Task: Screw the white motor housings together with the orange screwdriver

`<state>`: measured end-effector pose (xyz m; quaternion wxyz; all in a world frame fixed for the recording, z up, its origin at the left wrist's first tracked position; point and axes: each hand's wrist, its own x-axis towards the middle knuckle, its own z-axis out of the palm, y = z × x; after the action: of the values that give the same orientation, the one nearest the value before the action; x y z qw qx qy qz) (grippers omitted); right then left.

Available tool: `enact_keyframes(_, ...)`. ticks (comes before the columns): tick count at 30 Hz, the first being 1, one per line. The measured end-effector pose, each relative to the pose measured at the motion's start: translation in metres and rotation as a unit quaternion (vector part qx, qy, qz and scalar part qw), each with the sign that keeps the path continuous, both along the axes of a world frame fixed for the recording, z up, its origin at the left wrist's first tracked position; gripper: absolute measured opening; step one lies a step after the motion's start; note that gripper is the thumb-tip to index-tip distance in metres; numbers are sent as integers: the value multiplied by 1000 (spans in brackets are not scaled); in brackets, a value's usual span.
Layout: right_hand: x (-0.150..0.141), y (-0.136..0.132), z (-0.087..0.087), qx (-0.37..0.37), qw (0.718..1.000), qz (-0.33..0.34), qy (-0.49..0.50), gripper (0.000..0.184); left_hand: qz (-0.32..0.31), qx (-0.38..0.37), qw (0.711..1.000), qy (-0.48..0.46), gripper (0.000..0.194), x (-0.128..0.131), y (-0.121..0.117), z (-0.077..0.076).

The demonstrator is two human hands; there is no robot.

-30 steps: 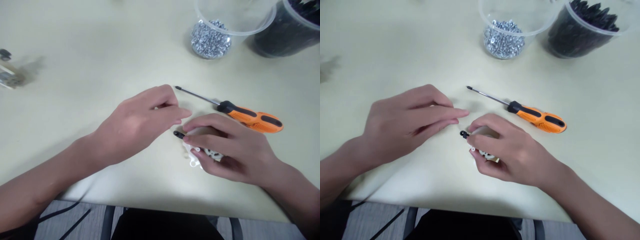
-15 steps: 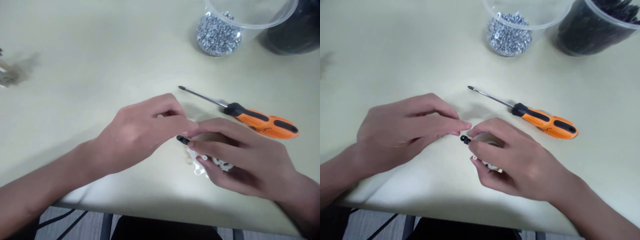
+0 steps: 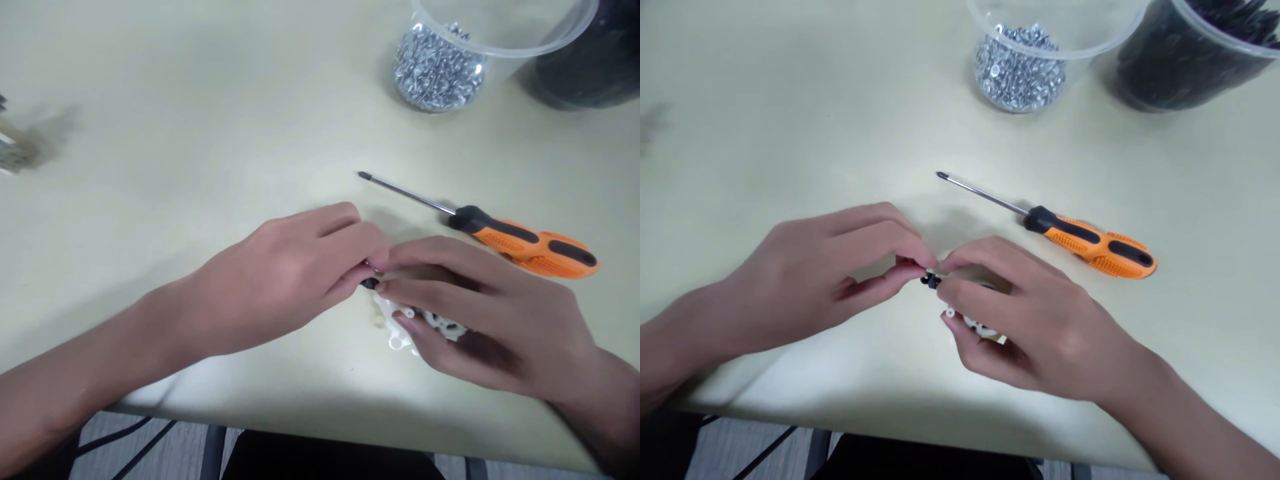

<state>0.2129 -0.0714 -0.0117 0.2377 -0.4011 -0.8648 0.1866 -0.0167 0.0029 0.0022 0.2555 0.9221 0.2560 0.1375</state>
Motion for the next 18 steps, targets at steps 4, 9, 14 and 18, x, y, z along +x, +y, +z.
enact_keyframes(4,0,0,0,-8,1000,-5,3,16,-25,-23,999,22,17,-1,-1,-1)
enact_keyframes(9,0,-1,0,-7,1000,-6,2,13,-37,-34,999,14,18,-1,-3,-7)
enact_keyframes(14,0,1,0,-8,1000,4,4,12,-44,-9,999,10,17,0,-4,-10)
enact_keyframes(18,-1,2,-2,-13,1000,5,9,13,-32,13,999,-4,19,1,-4,-10)
